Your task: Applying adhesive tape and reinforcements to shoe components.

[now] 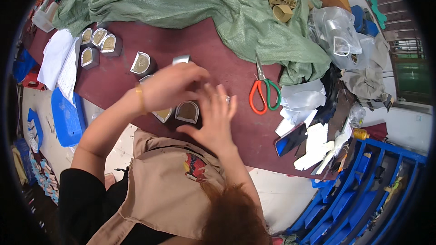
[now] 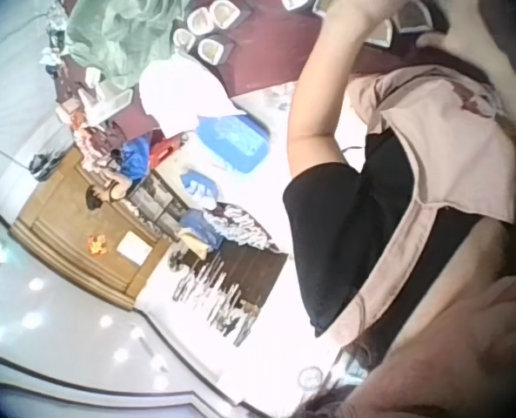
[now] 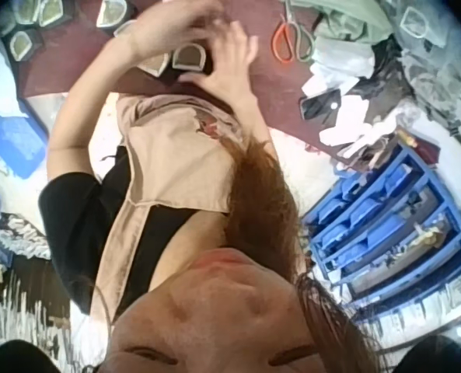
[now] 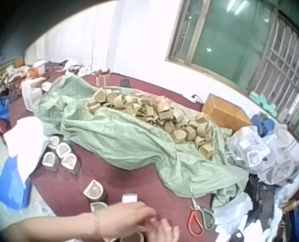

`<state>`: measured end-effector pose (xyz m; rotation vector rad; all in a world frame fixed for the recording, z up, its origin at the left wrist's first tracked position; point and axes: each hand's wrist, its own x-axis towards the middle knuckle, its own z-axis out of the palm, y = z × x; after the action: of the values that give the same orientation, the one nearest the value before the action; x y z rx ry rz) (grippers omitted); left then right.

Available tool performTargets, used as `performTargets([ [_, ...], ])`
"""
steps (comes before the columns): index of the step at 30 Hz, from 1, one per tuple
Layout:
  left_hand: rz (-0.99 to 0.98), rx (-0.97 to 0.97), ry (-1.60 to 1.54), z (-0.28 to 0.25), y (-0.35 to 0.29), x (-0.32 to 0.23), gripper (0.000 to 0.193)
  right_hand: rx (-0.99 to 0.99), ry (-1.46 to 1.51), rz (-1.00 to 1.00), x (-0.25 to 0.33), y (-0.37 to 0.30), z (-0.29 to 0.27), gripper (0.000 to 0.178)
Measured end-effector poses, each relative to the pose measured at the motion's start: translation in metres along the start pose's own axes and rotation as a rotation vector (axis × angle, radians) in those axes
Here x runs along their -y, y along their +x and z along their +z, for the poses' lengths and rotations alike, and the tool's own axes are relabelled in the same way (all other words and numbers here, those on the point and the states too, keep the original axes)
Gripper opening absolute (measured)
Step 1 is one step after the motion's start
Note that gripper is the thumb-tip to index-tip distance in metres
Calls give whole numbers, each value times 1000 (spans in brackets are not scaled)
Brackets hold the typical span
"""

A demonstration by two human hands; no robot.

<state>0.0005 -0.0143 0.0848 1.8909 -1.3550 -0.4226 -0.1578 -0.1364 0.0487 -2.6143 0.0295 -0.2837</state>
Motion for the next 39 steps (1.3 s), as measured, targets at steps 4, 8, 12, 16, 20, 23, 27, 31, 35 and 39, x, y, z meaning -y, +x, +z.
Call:
performTargets([
  [4, -420, -84, 25, -36, -54, -9, 18, 80, -145, -59, -20, -10, 3, 52],
  [8, -666, 150, 146, -15, -118, -11, 26, 57, -119, 7, -14, 21, -31, 43],
  [12, -578, 61, 9, 25, -120, -22, 54, 13, -20, -254, 12, 78, -6, 41],
  [16, -392, 19, -272, 25, -100, -24, 46, -87, -49, -310, -9, 105, 19, 28],
  [20, -496, -603, 325, -14, -102, 23, 47, -311, -32, -208, -9, 105, 12, 18],
  [23, -588, -545, 247, 13, -99, 60, 66, -274, 52, -260, 3, 120, 29, 14],
  [27, -485, -388, 94, 46, -68, 31, 76, 101, 107, -277, 9, 180, 47, 28],
  [31, -452, -511, 189, -1, -44, 68, 39, -13, -188, -160, -6, 254, 21, 49],
  [35, -252, -685, 588, -73, -32, 137, 25, -195, -61, -153, -20, 317, -8, 62],
  [39, -463, -631, 496, -128, -23, 156, 29, -191, -32, -105, -74, 334, 10, 70],
])
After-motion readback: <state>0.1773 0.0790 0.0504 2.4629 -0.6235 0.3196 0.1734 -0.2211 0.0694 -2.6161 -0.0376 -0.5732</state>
